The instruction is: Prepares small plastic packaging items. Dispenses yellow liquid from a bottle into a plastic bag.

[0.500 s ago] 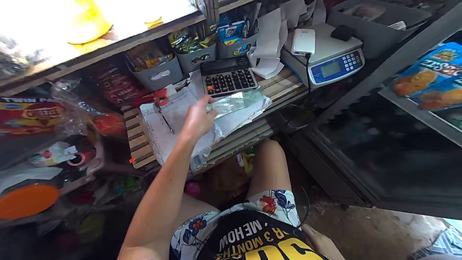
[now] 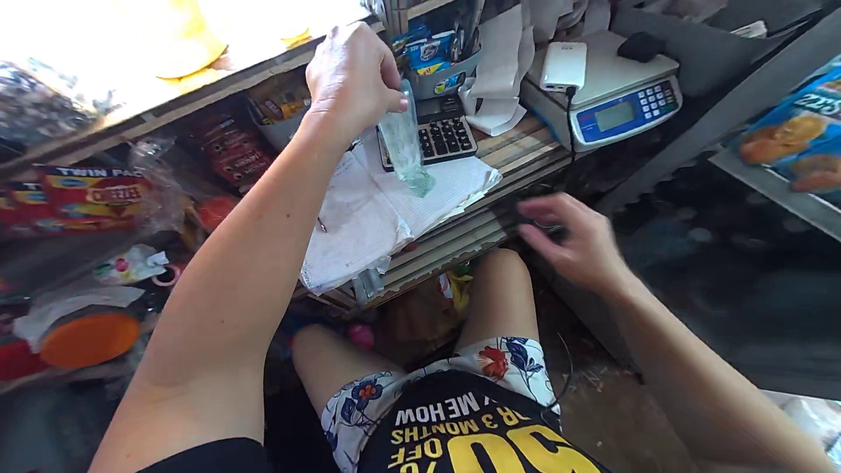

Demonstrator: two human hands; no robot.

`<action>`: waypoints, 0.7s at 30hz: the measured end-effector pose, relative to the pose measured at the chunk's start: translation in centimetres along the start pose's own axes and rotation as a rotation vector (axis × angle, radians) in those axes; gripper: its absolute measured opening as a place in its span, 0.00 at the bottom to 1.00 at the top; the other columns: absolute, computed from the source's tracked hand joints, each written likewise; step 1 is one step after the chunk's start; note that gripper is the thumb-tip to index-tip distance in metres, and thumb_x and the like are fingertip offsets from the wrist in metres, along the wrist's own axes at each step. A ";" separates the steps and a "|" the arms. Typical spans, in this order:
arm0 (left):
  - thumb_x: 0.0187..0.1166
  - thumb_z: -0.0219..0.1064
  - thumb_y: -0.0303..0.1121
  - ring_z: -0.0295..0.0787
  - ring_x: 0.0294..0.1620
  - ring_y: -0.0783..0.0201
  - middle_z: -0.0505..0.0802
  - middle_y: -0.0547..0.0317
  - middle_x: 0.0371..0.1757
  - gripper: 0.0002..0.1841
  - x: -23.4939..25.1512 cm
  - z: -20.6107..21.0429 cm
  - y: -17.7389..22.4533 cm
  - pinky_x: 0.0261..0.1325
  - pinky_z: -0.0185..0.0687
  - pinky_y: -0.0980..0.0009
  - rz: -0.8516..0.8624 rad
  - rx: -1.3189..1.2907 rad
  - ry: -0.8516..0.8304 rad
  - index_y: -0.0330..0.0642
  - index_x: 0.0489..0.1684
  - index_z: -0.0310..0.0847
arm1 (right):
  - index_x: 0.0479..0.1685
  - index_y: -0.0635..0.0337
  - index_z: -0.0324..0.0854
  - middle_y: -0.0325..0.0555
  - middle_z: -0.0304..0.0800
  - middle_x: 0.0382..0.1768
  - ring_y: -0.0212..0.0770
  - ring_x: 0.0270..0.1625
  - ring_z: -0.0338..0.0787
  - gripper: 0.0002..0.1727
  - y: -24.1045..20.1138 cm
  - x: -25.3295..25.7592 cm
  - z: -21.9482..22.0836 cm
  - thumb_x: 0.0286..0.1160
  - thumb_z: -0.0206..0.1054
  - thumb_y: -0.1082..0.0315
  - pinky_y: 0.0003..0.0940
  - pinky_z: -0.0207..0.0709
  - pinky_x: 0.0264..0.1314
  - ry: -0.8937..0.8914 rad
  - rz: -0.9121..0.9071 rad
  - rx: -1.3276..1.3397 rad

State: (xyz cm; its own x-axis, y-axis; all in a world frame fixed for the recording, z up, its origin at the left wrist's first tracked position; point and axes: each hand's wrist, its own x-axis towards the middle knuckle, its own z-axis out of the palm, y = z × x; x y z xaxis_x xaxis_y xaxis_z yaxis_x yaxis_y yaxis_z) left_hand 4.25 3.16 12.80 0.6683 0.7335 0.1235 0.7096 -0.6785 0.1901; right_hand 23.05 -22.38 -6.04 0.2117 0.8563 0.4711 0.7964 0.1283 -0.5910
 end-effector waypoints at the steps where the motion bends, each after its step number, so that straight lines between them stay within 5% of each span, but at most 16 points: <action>1: 0.74 0.77 0.43 0.85 0.66 0.44 0.93 0.49 0.55 0.13 0.2 0.0 0.5 0.67 0.71 0.34 0.000 0.013 -0.009 0.48 0.48 0.93 | 0.68 0.66 0.79 0.57 0.87 0.64 0.49 0.66 0.88 0.25 -0.8 2.2 1.4 0.75 0.70 0.62 0.49 0.84 0.67 -0.057 0.014 0.038; 4: 0.78 0.74 0.43 0.86 0.65 0.46 0.93 0.50 0.56 0.12 0.5 -0.8 1.6 0.68 0.72 0.35 -0.007 0.021 0.001 0.48 0.51 0.92 | 0.81 0.66 0.67 0.62 0.76 0.75 0.56 0.74 0.81 0.44 -1.7 8.1 6.4 0.66 0.80 0.56 0.55 0.79 0.71 -0.105 0.079 0.171; 8: 0.83 0.67 0.41 0.88 0.62 0.47 0.92 0.47 0.58 0.14 0.7 -2.7 2.4 0.68 0.73 0.38 -0.010 -0.024 0.083 0.44 0.57 0.88 | 0.89 0.65 0.54 0.66 0.78 0.72 0.61 0.71 0.82 0.61 -1.2 12.7 11.7 0.52 0.88 0.55 0.60 0.78 0.70 -0.023 0.146 0.298; 12: 0.86 0.61 0.39 0.89 0.61 0.46 0.92 0.43 0.56 0.15 0.3 -4.5 1.5 0.69 0.75 0.39 -0.039 -0.040 0.198 0.39 0.57 0.88 | 0.87 0.67 0.53 0.65 0.85 0.61 0.61 0.64 0.88 0.49 -1.5 14.4 13.0 0.67 0.80 0.65 0.59 0.81 0.67 -0.022 0.203 0.296; 15: 0.77 0.65 0.26 0.86 0.49 0.45 0.90 0.37 0.44 0.08 -0.7 -5.6 -2.5 0.56 0.76 0.44 -0.140 -0.109 0.425 0.28 0.42 0.86 | 0.83 0.67 0.59 0.65 0.85 0.56 0.61 0.58 0.89 0.34 -1.5 14.8 12.7 0.77 0.67 0.73 0.60 0.81 0.63 -0.106 0.257 0.276; 18: 0.82 0.57 0.30 0.92 0.47 0.62 0.91 0.46 0.53 0.16 -2.0 -4.2 -7.7 0.54 0.88 0.61 -0.297 -0.218 0.480 0.35 0.62 0.82 | 0.81 0.66 0.64 0.62 0.87 0.53 0.55 0.53 0.89 0.27 -1.2 15.2 11.3 0.82 0.58 0.74 0.55 0.81 0.59 -0.185 0.302 0.346; 21: 0.83 0.53 0.26 0.93 0.51 0.52 0.90 0.38 0.60 0.17 -4.4 1.7 -10.9 0.57 0.89 0.52 -0.359 -0.349 0.396 0.32 0.64 0.81 | 0.77 0.66 0.71 0.59 0.88 0.50 0.49 0.50 0.88 0.23 -0.3 15.8 10.2 0.82 0.56 0.73 0.50 0.80 0.57 -0.251 0.306 0.418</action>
State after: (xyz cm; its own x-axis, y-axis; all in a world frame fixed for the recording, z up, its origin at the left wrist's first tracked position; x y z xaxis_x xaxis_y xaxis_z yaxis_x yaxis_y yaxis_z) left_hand -6.07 7.26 8.53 0.2223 0.9170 0.3313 0.7147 -0.3844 0.5844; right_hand 20.33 -3.79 -5.09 0.2152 0.9716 0.0981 0.4178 -0.0008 -0.9086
